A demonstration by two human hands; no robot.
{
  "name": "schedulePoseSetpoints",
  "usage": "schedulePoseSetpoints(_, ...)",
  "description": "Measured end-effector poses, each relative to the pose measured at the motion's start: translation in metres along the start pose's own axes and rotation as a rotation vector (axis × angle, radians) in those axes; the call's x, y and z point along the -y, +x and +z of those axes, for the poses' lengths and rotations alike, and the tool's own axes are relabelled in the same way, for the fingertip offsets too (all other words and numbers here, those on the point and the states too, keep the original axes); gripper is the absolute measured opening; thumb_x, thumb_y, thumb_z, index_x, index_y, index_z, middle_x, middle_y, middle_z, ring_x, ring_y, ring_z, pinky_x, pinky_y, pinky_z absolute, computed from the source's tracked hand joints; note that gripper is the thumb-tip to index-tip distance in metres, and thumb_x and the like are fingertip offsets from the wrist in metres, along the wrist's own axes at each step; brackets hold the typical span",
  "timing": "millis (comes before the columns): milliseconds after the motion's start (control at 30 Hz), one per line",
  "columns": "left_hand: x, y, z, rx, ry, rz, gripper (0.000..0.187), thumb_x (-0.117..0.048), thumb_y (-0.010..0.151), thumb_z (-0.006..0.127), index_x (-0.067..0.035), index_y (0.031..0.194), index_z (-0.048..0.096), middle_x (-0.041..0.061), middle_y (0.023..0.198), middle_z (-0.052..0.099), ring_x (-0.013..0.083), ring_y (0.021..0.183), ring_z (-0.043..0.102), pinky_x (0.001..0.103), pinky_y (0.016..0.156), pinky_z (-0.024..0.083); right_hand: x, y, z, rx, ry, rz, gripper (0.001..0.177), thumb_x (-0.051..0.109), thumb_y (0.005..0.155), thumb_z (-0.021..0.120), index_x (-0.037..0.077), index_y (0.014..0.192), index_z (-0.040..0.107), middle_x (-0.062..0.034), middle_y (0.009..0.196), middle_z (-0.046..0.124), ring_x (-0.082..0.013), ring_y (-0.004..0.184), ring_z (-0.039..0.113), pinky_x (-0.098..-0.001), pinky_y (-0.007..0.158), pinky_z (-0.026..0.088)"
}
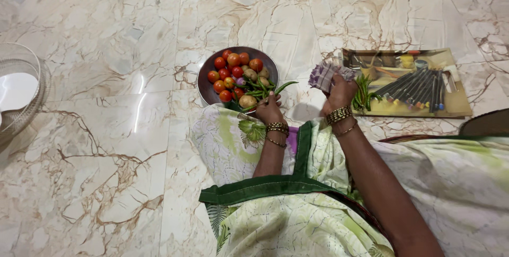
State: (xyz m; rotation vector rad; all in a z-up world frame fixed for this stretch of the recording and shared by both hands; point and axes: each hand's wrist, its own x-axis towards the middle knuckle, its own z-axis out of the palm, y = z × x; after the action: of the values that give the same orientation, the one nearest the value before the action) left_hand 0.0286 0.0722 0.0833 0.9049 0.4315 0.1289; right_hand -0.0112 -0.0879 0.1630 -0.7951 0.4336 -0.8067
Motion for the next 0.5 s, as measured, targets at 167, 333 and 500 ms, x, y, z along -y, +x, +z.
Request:
schedulePoseSetpoints(167, 0.011, -0.005, -0.008, -0.061, 0.026, -0.054, 0.015, -0.011, 0.095, 0.070, 0.002, 0.092, 0.064, 0.015, 0.086, 0.075, 0.0160, 0.066, 0.069, 0.031, 0.056, 0.056, 0.007, 0.006, 0.040, -0.101, -0.253, 0.240, 0.015, 0.002, 0.091, 0.064, -0.004, 0.104, 0.065, -0.0132, 0.103, 0.075, -0.0203, 0.085, 0.076, -0.0333, 0.069, 0.064)
schedulePoseSetpoints(333, 0.014, -0.004, -0.012, -0.068, 0.004, -0.028, 0.015, -0.008, 0.095, 0.069, 0.006, 0.093, 0.063, 0.015, 0.086, 0.072, 0.0196, 0.070, 0.071, 0.033, 0.054, 0.062, 0.011, 0.030, 0.082, -0.181, -0.134, 0.252, 0.014, -0.003, 0.086, 0.062, 0.002, 0.098, 0.057, -0.0115, 0.097, 0.072, -0.0212, 0.077, 0.074, -0.0351, 0.064, 0.062)
schedulePoseSetpoints(500, 0.025, 0.004, -0.014, -0.077, 0.009, -0.009, 0.016, -0.006, 0.095, 0.067, 0.008, 0.092, 0.061, 0.017, 0.084, 0.070, 0.0227, 0.068, 0.070, 0.037, 0.053, 0.062, 0.029, 0.054, 0.095, -0.021, -0.380, 0.036, 0.006, -0.004, 0.088, 0.062, 0.000, 0.091, 0.063, -0.0043, 0.079, 0.065, -0.0136, 0.063, 0.060, -0.0301, 0.051, 0.049)
